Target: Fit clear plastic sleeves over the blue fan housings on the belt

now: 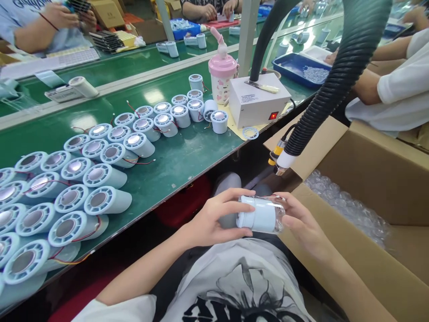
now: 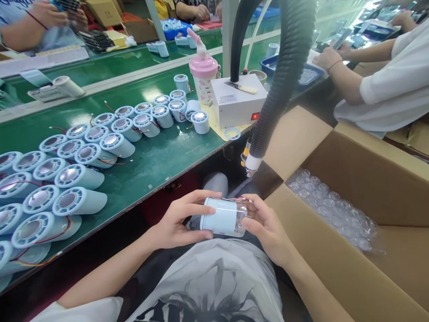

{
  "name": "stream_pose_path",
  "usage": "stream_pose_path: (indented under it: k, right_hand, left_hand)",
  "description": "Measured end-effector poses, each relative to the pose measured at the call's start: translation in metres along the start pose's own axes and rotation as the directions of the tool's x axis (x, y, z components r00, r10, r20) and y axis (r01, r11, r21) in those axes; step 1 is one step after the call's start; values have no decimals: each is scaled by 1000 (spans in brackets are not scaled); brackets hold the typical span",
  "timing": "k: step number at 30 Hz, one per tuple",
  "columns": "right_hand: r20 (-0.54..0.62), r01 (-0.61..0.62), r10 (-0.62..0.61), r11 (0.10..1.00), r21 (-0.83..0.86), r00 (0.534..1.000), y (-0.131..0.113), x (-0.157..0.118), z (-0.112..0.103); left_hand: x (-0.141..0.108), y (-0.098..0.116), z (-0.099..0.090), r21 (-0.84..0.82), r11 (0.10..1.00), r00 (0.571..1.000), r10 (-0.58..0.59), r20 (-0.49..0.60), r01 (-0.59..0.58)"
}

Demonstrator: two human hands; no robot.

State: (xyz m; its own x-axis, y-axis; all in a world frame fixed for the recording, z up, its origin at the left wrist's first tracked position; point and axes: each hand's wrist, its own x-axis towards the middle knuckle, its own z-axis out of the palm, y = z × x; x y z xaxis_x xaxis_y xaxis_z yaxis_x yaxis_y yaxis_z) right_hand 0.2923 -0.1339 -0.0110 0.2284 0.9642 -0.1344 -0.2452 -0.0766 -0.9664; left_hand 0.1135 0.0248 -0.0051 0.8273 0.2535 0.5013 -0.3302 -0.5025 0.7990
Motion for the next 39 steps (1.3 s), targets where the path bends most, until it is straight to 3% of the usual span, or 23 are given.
stream_pose_path:
  k: [8, 16, 21, 28, 33, 39]
  right_hand:
    - [-17, -58, 59, 997, 49, 998, 3, -1, -1]
    - [-3, -18, 18, 1000, 22, 1000, -1, -4, 1]
    - [18, 23, -23, 999, 24, 1000, -3, -5, 3]
    - [66, 92, -84, 986, -141, 994, -4, -11, 1]
    - [109, 177, -155, 954, -244, 982, -6, -12, 5]
    - [69, 71, -63, 990, -121, 996, -4, -14, 5]
  left_hand:
    - [-6, 3, 5, -41, 999, 1000, -4, 22, 5]
    - [-5, 3, 6, -6, 1000, 999, 20, -38, -20]
    - [-5, 5, 3, -29, 1000, 1000, 8, 16, -7]
    - [-11, 6, 4, -167, 986, 1000, -18, 23, 21]
    - [-16, 7, 3, -244, 961, 992, -123, 40, 129]
    - [-12, 10, -4, -126, 982, 985, -125, 118, 140]
